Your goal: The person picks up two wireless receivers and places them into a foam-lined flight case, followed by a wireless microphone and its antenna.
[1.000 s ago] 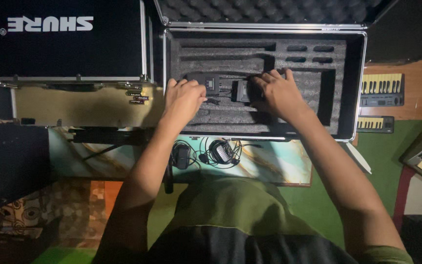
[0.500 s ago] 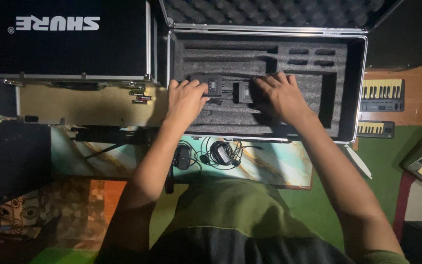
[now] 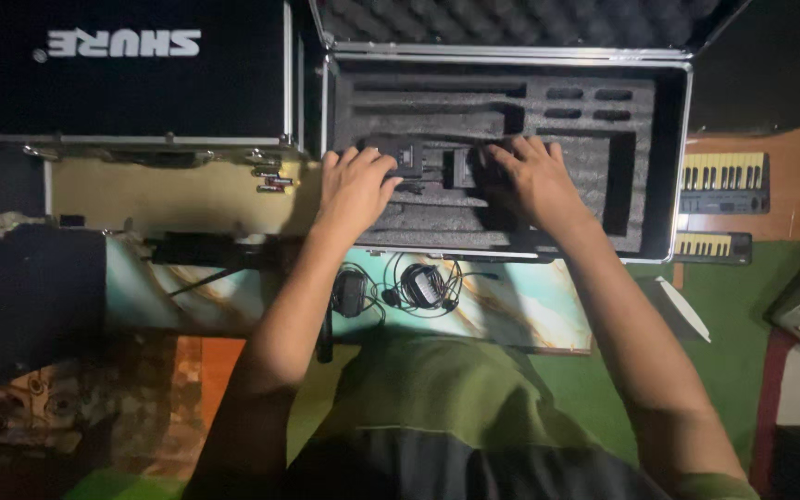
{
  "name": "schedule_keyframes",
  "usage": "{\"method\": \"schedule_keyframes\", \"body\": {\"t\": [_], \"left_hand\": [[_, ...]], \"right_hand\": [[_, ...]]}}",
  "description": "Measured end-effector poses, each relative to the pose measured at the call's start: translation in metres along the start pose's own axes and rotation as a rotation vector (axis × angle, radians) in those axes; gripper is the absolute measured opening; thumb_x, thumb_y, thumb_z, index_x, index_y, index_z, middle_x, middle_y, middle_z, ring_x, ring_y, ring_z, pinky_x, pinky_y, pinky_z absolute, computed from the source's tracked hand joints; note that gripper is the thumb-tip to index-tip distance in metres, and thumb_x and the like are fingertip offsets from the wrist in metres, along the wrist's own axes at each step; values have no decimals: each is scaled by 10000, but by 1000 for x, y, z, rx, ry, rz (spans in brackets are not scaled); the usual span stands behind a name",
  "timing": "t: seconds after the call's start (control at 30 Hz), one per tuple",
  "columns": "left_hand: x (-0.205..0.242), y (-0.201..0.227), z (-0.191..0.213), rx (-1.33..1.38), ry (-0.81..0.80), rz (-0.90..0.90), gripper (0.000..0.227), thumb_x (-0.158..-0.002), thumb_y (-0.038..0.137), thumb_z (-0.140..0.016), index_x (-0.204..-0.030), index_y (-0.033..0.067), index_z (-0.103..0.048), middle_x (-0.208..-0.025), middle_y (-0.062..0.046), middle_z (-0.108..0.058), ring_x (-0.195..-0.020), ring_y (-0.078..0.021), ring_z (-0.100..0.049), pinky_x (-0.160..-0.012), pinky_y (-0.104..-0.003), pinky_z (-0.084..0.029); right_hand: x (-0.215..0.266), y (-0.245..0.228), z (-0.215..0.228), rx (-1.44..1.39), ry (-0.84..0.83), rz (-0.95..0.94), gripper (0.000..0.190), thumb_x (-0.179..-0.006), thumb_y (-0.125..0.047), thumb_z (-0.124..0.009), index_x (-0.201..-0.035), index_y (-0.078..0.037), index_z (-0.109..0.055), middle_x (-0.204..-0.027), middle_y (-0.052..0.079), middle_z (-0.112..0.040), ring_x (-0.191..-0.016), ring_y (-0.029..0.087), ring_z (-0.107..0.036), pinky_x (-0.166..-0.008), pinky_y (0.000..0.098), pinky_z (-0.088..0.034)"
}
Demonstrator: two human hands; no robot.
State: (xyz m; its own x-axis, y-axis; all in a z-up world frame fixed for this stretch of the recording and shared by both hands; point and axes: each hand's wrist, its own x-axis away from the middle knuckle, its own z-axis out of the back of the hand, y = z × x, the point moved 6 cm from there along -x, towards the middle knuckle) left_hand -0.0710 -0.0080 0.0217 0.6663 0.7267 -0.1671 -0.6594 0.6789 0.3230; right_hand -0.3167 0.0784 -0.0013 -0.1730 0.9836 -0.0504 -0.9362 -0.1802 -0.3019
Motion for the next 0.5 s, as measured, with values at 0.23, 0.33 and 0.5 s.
{"method": "schedule_keyframes", "body": {"t": [0.23,0.33,0.5], "left_hand": [[22,32,41,159,110,-8,450,-886,329,-764,-1250,75,-690,-1217,-103,-674,-1149,-316,-593,-971,-471,-420],[39,58,64,329,142,13,468,-917,336,-757,-1308,97,-658,-1352,-112,-647,-1300,-336,-562,-1104,-470,-432],[85,124,106,550,238,-89,512,-967,326,-682,-1386,41,-607,-1479,-152,-592,-1448,-365,-499,-1232,-503,-386]], "right_hand": [[33,-33,49,-216,240,-61,542,-897,-235,-793,-1365,-34,-609,-1286,200,-623,-1213,382,-560,-1010,476,-440],[66,-58,75,-437,328,-112,502,-936,-185,-766,-1382,-32,-594,-1372,200,-621,-1300,368,-566,-1109,441,-441],[125,-89,108,-665,448,-146,509,-963,-87,-686,-1441,-3,-531,-1470,188,-581,-1416,282,-539,-1198,389,-399]]}}
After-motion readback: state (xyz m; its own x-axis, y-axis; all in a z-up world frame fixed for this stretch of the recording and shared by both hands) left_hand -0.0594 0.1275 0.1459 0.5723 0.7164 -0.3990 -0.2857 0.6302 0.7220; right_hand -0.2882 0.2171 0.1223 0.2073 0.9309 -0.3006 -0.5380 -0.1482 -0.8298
